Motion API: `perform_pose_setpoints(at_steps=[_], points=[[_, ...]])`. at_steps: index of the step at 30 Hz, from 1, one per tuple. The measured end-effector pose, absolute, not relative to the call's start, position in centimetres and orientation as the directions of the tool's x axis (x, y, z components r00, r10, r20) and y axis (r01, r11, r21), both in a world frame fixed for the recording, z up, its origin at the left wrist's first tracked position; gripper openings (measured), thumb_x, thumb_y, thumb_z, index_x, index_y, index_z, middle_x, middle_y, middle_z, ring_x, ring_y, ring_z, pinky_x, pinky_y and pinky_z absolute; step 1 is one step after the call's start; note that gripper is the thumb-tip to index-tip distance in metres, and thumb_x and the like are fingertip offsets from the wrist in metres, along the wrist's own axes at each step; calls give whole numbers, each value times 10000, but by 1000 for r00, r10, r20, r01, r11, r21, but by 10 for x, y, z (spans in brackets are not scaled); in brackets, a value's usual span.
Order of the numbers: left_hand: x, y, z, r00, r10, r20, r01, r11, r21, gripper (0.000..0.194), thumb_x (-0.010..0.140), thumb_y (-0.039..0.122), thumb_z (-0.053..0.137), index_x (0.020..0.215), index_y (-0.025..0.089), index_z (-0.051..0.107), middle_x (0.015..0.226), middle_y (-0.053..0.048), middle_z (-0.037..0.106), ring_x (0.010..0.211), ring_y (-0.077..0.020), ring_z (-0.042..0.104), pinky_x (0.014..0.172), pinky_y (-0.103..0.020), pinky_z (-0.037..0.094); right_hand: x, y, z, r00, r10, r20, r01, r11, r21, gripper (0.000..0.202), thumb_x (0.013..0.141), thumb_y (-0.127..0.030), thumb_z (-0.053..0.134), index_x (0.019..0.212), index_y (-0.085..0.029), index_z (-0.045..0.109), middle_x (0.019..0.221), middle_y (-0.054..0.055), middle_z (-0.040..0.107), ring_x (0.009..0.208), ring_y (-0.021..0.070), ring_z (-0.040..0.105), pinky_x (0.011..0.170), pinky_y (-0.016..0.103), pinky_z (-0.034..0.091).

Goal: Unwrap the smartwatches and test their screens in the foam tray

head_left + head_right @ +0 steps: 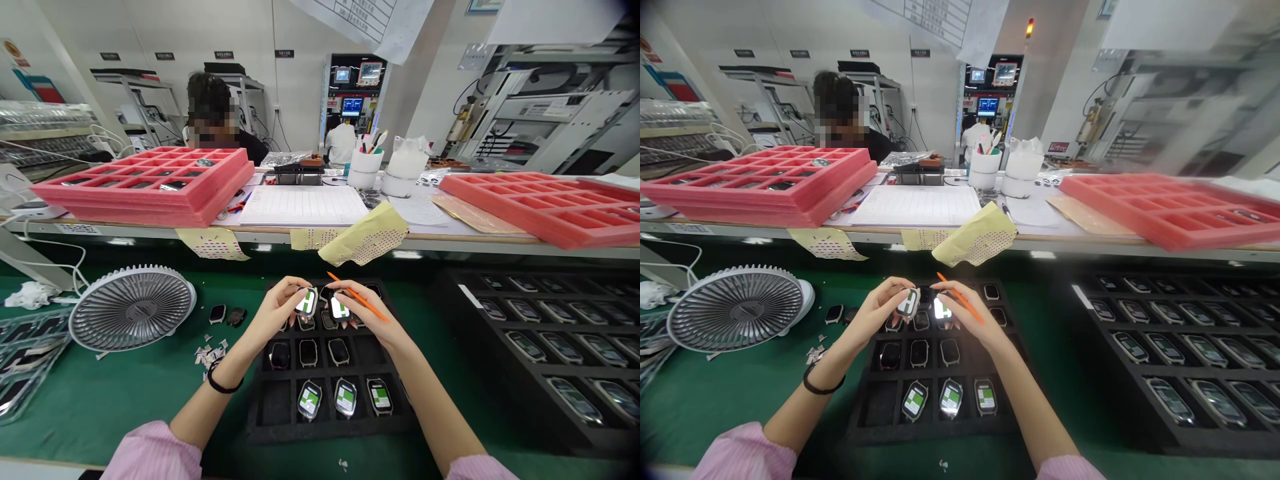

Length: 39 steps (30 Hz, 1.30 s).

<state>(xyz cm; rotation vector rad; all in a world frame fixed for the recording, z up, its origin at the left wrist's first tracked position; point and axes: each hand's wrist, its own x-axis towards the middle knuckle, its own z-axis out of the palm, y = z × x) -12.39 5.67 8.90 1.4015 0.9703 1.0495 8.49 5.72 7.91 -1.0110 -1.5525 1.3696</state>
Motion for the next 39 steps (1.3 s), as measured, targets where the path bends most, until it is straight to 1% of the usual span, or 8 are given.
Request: perform_pose_setpoints(at_steps=[5, 10, 16, 20, 26, 29, 32, 39], points=[[-124, 58, 87, 326, 940, 101, -25, -98, 995, 387, 817, 404, 627, 1108, 176, 512, 980, -64, 597, 697, -130, 605, 445, -176, 453, 90, 57, 80, -436, 893, 112, 20, 134, -991, 391, 861, -365, 605, 1227, -253, 528, 951, 42, 599, 571, 97, 550, 489, 233, 468], [-122, 55, 88, 354, 929, 106, -52, -94, 994, 448, 788, 314, 670, 1168, 191, 468, 1079, -92, 569, 825, -177, 631, 487, -184, 471, 90, 57, 79, -461, 877, 134, 8, 155, -988, 463, 809, -324, 677, 1238, -257, 516, 1049, 58, 578, 640, 104, 563, 487, 220, 464], [-122, 56, 88, 356, 930, 90, -57, -75, 996, 423, 803, 341, 655, 1153, 176, 483, 1070, -89, 580, 760, -149, 622, 486, -194, 488, 88, 59, 76, -415, 903, 110, 21, 131, -991, 413, 799, -350, 683, 1182, -251, 563, 963, 39, 583, 601, 104, 561, 458, 219, 434], [-122, 56, 89, 344, 936, 70, -40, -60, 997, 359, 840, 407, 599, 1099, 170, 526, 947, -58, 607, 688, -141, 622, 481, -211, 493, 87, 57, 79, -351, 933, 80, 49, 104, -993, 298, 838, -392, 634, 1105, -260, 618, 907, 30, 572, 544, 90, 529, 432, 219, 392], [-123, 55, 90, 270, 961, 63, 23, -72, 997, 337, 839, 476, 581, 977, 170, 554, 760, -5, 580, 557, -105, 580, 413, -169, 389, 86, 57, 79, -349, 934, 73, 59, 99, -993, 276, 892, -422, 545, 1104, -267, 632, 725, 1, 524, 500, 114, 503, 439, 246, 411], [-123, 56, 90, 239, 969, 56, 45, -69, 997, 335, 808, 479, 623, 914, 171, 543, 762, 2, 567, 527, -80, 527, 400, -160, 359, 86, 56, 78, -397, 914, 86, 66, 122, -990, 306, 914, -422, 505, 1168, -279, 599, 706, -3, 518, 517, 127, 501, 469, 262, 432], [-124, 56, 89, 253, 965, 66, 55, -83, 995, 324, 800, 450, 645, 925, 174, 531, 788, 0, 568, 536, -71, 497, 414, -159, 368, 87, 54, 79, -453, 884, 114, 66, 160, -985, 336, 924, -406, 495, 1232, -282, 547, 788, 2, 534, 520, 108, 485, 505, 268, 443], [-125, 54, 89, 323, 940, 111, 42, -132, 990, 367, 776, 357, 689, 1046, 189, 505, 999, -56, 589, 700, -112, 564, 466, -160, 393, 87, 53, 82, -510, 852, 116, 38, 157, -987, 442, 873, -348, 588, 1287, -247, 470, 824, 11, 568, 605, 116, 533, 516, 248, 440]])
